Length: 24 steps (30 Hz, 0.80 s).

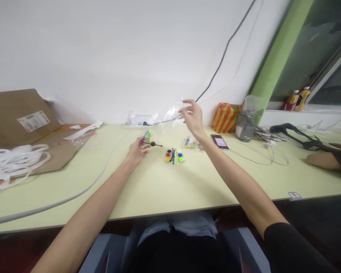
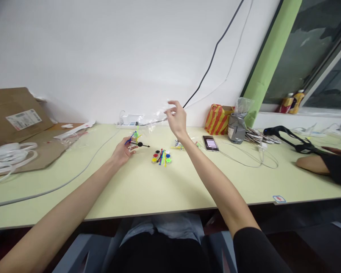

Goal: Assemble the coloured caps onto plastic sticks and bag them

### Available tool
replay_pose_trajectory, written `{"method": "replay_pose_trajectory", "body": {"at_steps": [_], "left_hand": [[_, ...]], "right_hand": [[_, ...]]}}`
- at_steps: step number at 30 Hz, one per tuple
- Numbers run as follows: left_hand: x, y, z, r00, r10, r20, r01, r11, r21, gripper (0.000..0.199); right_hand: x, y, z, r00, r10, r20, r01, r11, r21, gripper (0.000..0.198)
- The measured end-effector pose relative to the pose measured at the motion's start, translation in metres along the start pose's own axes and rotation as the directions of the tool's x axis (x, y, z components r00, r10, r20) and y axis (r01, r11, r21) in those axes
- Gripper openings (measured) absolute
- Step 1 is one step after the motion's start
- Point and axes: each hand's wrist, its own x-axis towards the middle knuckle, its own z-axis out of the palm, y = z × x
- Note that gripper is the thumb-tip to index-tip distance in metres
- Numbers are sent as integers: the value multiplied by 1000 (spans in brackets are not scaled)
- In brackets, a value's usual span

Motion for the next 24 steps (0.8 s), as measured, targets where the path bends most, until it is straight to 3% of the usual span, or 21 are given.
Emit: {"method": "replay_pose_trajectory", "body": {"at_steps": [3, 9, 12, 14, 16, 18, 21, 24], "left_hand": [[7, 5, -12, 990, 135, -29, -123, 961, 249, 31], [9, 11, -28, 958, 286, 8, -252, 830, 497, 32], [8, 11, -28, 908, 406, 102, -341, 577, 742, 39], [7, 10, -27, 875, 454, 170, -349, 346, 871, 45], [6, 10, -26, 864, 463, 199, -326, 212, 921, 46], [7, 9, -26, 857, 469, 214, -317, 152, 936, 41], [9, 11, -28, 847, 494, 195, -317, 176, 932, 30], [10, 12, -29, 808, 552, 205, -364, 195, 911, 27]], "right_hand": [[-29, 15, -19, 991, 64, -120, -61, 998, 23, 34], [-75, 55, -26, 944, 226, -241, -213, 974, 78, 40], [-81, 70, -21, 917, 287, -279, -261, 957, 126, 46], [-82, 73, -19, 924, 279, -262, -257, 959, 117, 52], [-82, 72, -17, 946, 220, -237, -215, 976, 47, 59], [-81, 67, -15, 976, 127, -179, -142, 987, -75, 64], [-78, 62, -9, 999, 12, 49, 2, 964, -268, 66], [-77, 64, -1, 939, 16, 343, 135, 902, -410, 71]]}}
